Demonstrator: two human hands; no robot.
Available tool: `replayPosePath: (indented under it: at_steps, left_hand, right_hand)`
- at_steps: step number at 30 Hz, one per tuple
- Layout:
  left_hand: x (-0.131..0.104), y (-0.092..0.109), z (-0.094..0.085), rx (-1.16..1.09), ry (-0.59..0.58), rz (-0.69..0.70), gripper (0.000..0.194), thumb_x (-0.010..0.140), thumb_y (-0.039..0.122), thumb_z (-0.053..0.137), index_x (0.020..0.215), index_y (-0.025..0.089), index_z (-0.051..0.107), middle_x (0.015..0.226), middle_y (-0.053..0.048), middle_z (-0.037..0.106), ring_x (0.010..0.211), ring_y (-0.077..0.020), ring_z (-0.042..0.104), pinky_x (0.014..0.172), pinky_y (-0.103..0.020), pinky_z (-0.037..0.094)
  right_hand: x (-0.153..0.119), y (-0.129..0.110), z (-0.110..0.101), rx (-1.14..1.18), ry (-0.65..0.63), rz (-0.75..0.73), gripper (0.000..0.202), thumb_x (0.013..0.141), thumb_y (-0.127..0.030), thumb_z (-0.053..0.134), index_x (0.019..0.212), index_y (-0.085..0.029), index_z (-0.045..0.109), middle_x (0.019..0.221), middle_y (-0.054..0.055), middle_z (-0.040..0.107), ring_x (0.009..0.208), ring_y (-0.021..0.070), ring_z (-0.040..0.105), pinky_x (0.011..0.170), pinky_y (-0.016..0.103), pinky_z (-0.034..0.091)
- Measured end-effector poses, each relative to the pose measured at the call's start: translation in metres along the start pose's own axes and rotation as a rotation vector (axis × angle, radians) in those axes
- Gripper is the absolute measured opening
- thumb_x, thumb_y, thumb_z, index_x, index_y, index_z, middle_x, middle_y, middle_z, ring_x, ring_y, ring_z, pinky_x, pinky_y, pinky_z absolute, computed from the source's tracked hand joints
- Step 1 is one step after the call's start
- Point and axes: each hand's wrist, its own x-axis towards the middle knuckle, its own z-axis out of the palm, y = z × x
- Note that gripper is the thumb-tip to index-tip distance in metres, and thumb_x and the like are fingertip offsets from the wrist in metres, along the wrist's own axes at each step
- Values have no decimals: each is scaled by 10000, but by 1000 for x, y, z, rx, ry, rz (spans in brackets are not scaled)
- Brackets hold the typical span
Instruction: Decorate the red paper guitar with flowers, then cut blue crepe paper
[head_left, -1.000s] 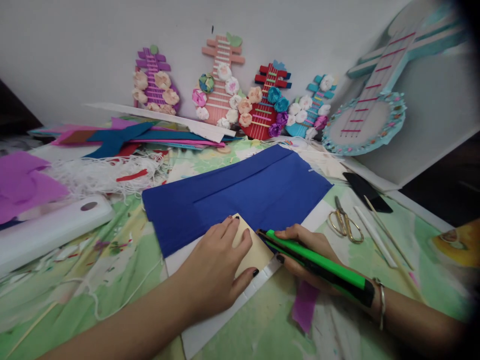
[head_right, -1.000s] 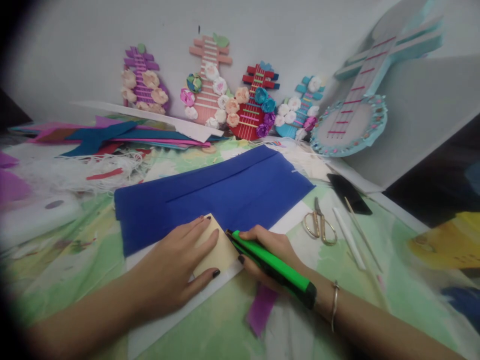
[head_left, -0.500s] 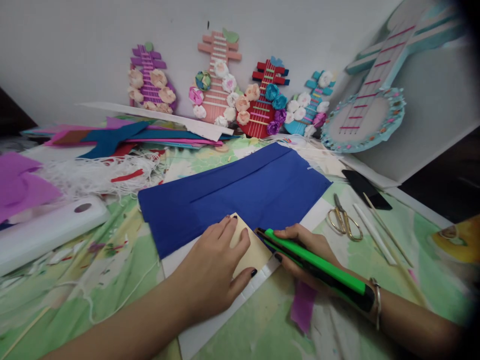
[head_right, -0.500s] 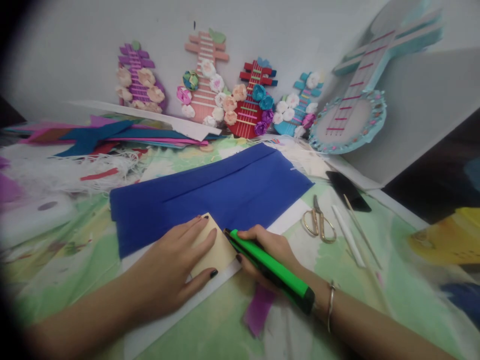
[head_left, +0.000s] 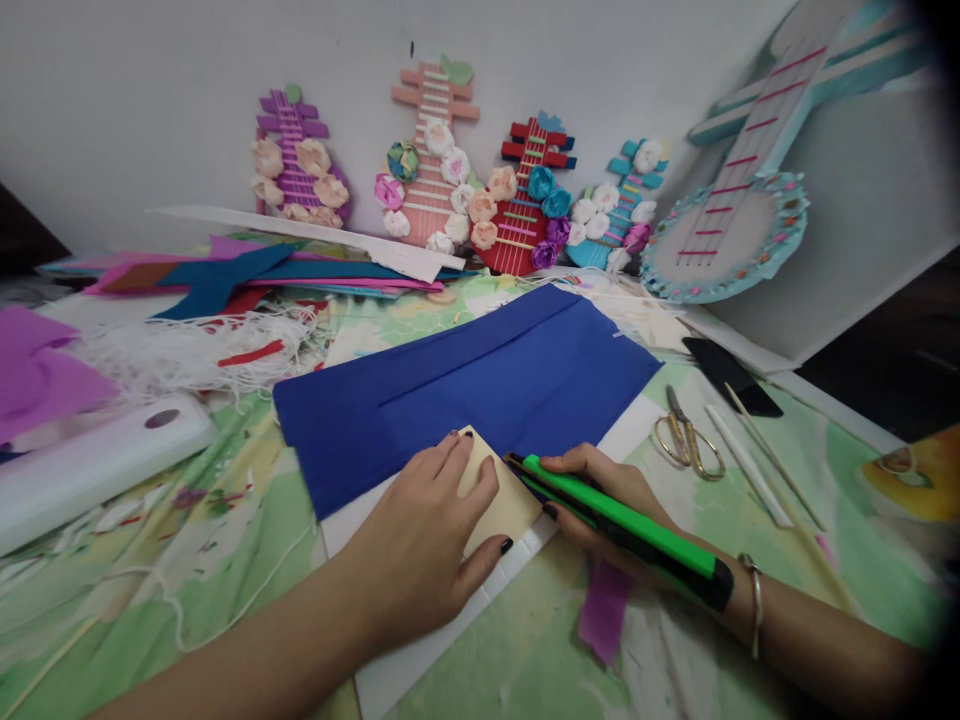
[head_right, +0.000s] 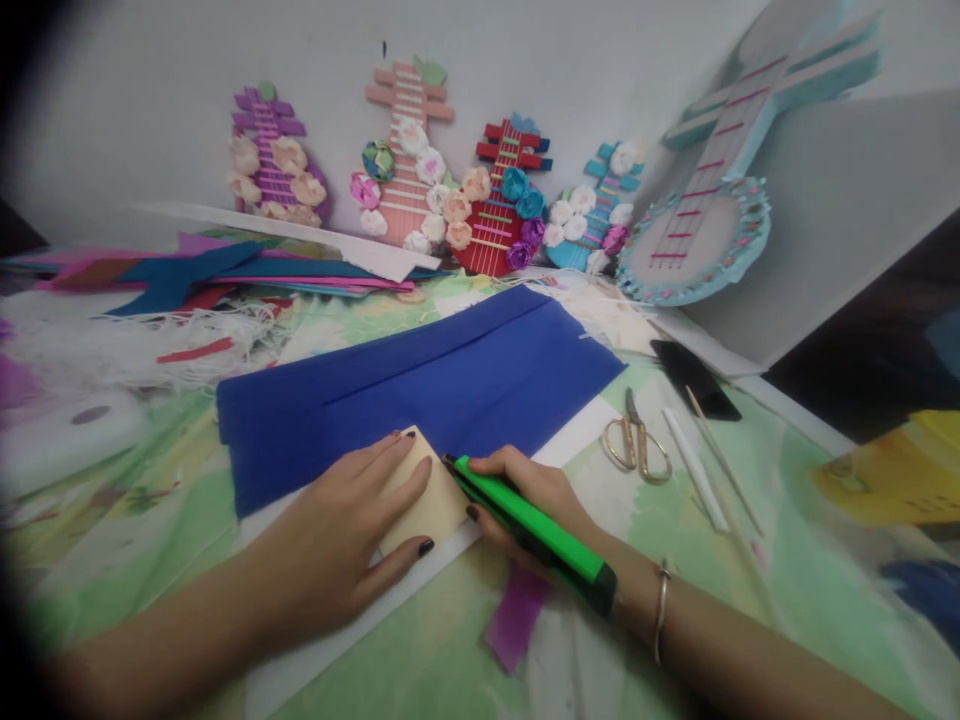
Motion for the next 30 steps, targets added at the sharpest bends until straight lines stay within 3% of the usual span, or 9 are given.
replayPosePath:
  at_steps: [21, 30]
  left_hand:
    - [-2, 0, -1, 9, -21, -13, 553, 919, 441, 441, 1336, 84, 512, 1347, -292, 495, 1265, -419, 467, 965, -552, 455]
    - [-2, 0, 0, 2, -10, -10, 550, 916, 432, 453, 1361, 112, 498, 1363, -289, 476, 1269, -426, 462, 962, -555, 455]
  right_hand:
    - [-3, -5, -1, -105, 92, -85, 199, 732, -159, 563, 921, -220, 563, 640, -29, 662, 490, 120, 595, 455, 205, 435]
    - [-9, 2, 0, -76, 55, -55, 218, 758, -164, 570, 958, -251, 550, 728, -33, 683, 538, 127, 602, 483, 224, 445]
